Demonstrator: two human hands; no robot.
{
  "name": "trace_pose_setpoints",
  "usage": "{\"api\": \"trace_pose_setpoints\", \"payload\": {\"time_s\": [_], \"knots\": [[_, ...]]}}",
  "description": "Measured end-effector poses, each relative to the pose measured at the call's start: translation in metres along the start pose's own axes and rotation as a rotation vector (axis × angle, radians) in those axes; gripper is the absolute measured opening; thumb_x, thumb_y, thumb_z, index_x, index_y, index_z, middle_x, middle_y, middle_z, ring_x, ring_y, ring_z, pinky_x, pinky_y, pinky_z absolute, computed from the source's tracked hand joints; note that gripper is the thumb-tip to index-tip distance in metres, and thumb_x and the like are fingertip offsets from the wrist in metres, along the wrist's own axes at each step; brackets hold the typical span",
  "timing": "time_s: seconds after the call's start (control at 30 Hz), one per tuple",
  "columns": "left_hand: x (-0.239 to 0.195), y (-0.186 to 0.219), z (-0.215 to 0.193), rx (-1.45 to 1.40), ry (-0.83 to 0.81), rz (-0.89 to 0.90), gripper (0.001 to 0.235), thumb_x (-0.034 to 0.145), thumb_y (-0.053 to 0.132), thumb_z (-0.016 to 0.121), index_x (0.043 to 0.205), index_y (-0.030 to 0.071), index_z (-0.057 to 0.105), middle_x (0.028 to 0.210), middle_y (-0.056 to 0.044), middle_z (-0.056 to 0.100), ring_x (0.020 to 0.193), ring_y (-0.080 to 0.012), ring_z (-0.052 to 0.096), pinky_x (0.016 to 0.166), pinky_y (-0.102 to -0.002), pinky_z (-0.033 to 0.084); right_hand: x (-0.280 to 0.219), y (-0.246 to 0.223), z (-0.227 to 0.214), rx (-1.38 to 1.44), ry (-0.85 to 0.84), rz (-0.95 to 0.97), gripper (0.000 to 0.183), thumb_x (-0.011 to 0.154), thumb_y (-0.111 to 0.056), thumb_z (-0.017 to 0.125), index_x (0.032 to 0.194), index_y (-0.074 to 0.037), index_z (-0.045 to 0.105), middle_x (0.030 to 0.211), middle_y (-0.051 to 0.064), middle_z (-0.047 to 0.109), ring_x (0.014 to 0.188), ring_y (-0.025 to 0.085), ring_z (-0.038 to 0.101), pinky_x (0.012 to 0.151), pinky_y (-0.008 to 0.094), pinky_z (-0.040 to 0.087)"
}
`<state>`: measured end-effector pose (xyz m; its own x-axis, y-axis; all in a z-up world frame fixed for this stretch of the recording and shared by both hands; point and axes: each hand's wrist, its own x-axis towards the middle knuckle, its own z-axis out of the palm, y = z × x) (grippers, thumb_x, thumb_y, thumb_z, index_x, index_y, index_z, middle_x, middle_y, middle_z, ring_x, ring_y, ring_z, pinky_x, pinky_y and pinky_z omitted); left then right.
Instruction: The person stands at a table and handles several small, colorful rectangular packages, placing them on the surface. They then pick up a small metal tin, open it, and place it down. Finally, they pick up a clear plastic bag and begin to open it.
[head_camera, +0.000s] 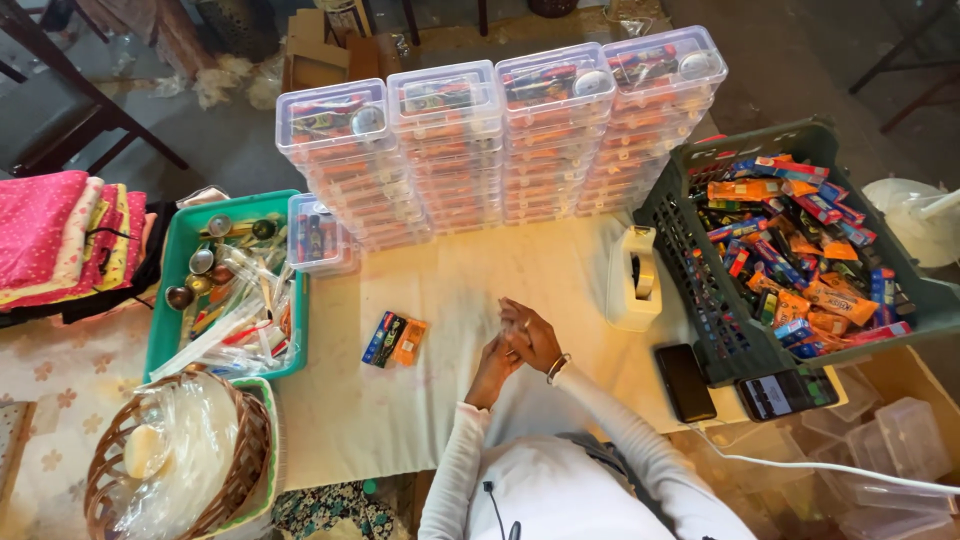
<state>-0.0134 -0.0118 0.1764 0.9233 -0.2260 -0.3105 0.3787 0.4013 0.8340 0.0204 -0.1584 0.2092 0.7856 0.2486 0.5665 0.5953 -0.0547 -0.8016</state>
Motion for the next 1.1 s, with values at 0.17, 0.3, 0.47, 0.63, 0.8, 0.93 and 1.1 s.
{"api": "trace_pose_setpoints", "payload": {"time_s": [0.17, 0.3, 0.47, 0.63, 0.8, 0.93, 1.1], "knots": [[0.035, -0.073, -0.038, -0.034, -0.021, -0.085, 0.047, 0.104, 0.043, 0.045, 0.131, 0.007, 0.060, 0.120, -0.009, 0.071, 0.108, -0.0212, 0.071, 0.096, -0.041, 0.059, 0.010, -0.034, 0.021, -0.299, 0.152, 0.074, 0.016, 0.096, -0.019, 0.068, 0.102, -0.005, 0.066, 0.128, 0.016, 0.070, 0.115, 0.030, 0.071, 0.096, 0.040, 0.057], [0.031, -0.072, -0.042, -0.035, 0.025, 0.043, 0.037, 0.107, 0.031, 0.051, 0.131, 0.005, 0.062, 0.114, -0.004, 0.071, 0.108, -0.0183, 0.070, 0.093, -0.038, 0.061, 0.021, -0.036, 0.014, -0.541, -0.029, -0.200, 0.013, 0.092, -0.022, 0.071, 0.095, -0.009, 0.073, 0.108, 0.013, 0.075, 0.104, 0.032, 0.072, 0.089, 0.036, 0.055], [-0.008, 0.012, 0.010, 0.432, 0.130, 0.485, 0.039, 0.107, 0.018, 0.055, 0.140, -0.001, 0.058, 0.115, -0.011, 0.073, 0.101, -0.0169, 0.070, 0.086, -0.036, 0.057, 0.016, 0.022, 0.035, 0.140, 0.301, 0.299, 0.022, 0.105, -0.026, 0.062, 0.095, -0.006, 0.064, 0.111, 0.017, 0.074, 0.097, 0.025, 0.072, 0.085, 0.029, 0.059], [0.005, -0.006, -0.002, 0.568, 0.226, 0.528, 0.036, 0.108, 0.014, 0.050, 0.139, -0.004, 0.058, 0.112, -0.014, 0.072, 0.093, -0.0164, 0.070, 0.079, -0.035, 0.059, 0.029, 0.002, 0.042, 0.200, 0.367, 0.744, 0.030, 0.110, -0.028, 0.059, 0.101, -0.004, 0.075, 0.094, 0.022, 0.072, 0.084, 0.027, 0.066, 0.077, 0.032, 0.055], [0.025, -0.052, -0.039, -0.111, 0.264, 0.078, 0.030, 0.113, 0.016, 0.048, 0.116, -0.009, 0.063, 0.092, -0.007, 0.068, 0.081, -0.0150, 0.065, 0.073, -0.032, 0.059, 0.048, -0.065, 0.031, -0.586, 0.044, -0.362, 0.016, 0.096, -0.021, 0.067, 0.101, -0.006, 0.070, 0.106, 0.010, 0.073, 0.092, 0.030, 0.072, 0.086, 0.040, 0.057], [0.015, -0.030, -0.021, 0.016, 0.201, 0.297, 0.027, 0.110, 0.016, 0.049, 0.117, -0.005, 0.065, 0.097, -0.003, 0.072, 0.087, -0.0129, 0.067, 0.076, -0.031, 0.059, 0.025, -0.003, 0.038, -0.405, 0.120, -0.112, 0.018, 0.104, -0.022, 0.063, 0.100, -0.006, 0.072, 0.108, 0.012, 0.073, 0.094, 0.028, 0.072, 0.082, 0.034, 0.058], [0.006, 0.008, 0.001, 0.894, 0.363, 0.616, 0.037, 0.104, 0.013, 0.061, 0.138, 0.002, 0.067, 0.091, -0.021, 0.072, 0.075, -0.0158, 0.068, 0.069, -0.033, 0.055, 0.029, 0.045, 0.043, 0.404, 0.397, 0.752, 0.043, 0.108, -0.035, 0.061, 0.101, 0.005, 0.073, 0.088, 0.009, 0.072, 0.074, 0.012, 0.064, 0.065, 0.026, 0.052]]}}
